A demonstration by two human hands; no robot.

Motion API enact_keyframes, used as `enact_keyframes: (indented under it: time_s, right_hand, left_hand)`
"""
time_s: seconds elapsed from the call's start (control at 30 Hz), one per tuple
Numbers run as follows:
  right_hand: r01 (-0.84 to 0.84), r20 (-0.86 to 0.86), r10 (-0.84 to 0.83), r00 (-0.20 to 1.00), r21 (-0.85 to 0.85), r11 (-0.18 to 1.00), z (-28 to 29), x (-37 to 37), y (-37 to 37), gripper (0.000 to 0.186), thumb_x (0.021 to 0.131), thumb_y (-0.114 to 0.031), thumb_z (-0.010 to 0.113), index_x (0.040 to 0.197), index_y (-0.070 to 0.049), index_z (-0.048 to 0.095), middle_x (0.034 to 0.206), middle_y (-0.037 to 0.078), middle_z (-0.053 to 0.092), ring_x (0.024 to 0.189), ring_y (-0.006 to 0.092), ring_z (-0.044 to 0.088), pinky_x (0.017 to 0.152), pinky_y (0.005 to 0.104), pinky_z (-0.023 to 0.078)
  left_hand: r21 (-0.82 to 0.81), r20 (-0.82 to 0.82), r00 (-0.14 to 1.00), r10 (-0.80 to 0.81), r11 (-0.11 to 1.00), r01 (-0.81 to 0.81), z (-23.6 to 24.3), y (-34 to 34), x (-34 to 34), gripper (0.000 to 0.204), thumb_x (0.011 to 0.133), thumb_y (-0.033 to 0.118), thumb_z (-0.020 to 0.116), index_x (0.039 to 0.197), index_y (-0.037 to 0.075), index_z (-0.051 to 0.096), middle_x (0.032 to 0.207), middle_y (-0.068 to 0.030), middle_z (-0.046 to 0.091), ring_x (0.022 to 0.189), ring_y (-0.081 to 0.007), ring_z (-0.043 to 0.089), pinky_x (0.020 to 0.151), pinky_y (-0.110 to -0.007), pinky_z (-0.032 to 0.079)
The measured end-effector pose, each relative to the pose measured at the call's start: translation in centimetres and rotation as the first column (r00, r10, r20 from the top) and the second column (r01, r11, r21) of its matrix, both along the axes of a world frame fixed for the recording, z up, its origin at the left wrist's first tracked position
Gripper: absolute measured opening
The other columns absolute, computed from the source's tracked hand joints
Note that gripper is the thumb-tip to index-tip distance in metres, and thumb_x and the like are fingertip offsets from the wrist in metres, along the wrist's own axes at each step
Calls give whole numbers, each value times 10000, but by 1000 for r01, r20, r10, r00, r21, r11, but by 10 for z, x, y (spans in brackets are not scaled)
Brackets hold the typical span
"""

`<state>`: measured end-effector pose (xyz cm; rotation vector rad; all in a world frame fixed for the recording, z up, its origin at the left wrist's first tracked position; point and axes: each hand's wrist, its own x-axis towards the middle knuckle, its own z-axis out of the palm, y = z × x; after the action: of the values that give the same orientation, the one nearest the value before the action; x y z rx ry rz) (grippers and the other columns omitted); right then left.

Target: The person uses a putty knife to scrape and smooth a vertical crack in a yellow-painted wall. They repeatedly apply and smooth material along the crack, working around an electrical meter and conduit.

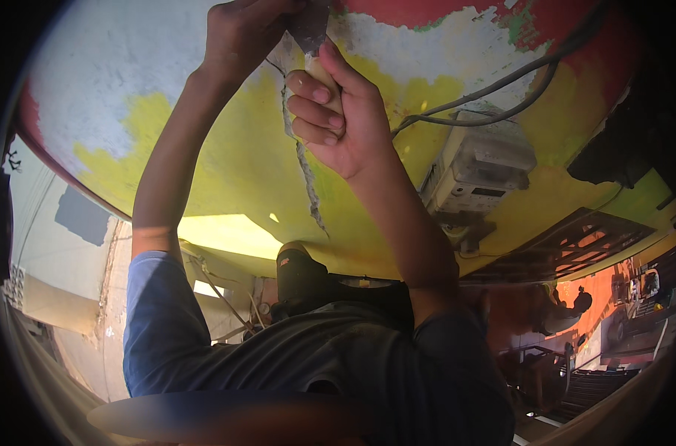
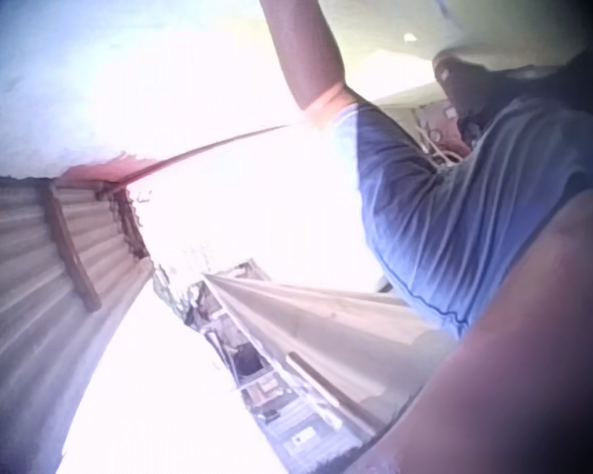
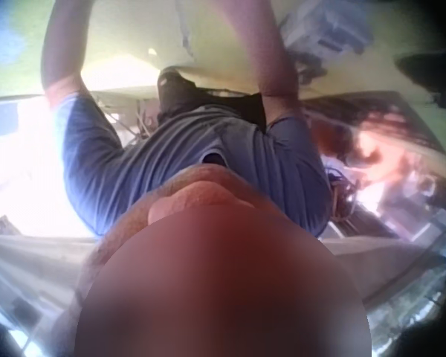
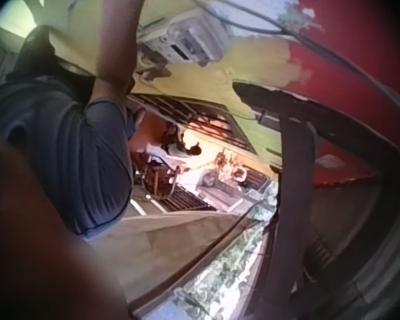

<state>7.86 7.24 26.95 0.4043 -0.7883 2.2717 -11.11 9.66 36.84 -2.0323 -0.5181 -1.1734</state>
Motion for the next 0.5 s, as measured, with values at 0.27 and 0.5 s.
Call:
enact_keyframes:
  time_s: [0.27, 0.5]
  right_hand:
    - [-29, 48, 29, 998, 5, 1000, -5, 12, 1, 250, 1144, -359, 383, 1082, -193, 559, 780, -5, 438, 457, 62, 326, 342, 208, 272]
    - [-8, 131, 12, 991, -25, 1000, 7, 12, -7, 230, 1143, -346, 394, 1070, -205, 560, 764, -8, 437, 467, 53, 328, 350, 196, 268]
  left_hand:
    - [32, 101, 989, 111, 993, -115, -19, 10, 2, 211, 788, 11, 762, 953, 138, 726, 1037, 52, 768, 860, -170, 756, 616, -300, 607]
    - [55, 21, 997, 76, 996, -77, -23, 11, -4, 230, 772, -17, 812, 942, 116, 734, 987, -2, 790, 865, -197, 774, 666, -274, 629]
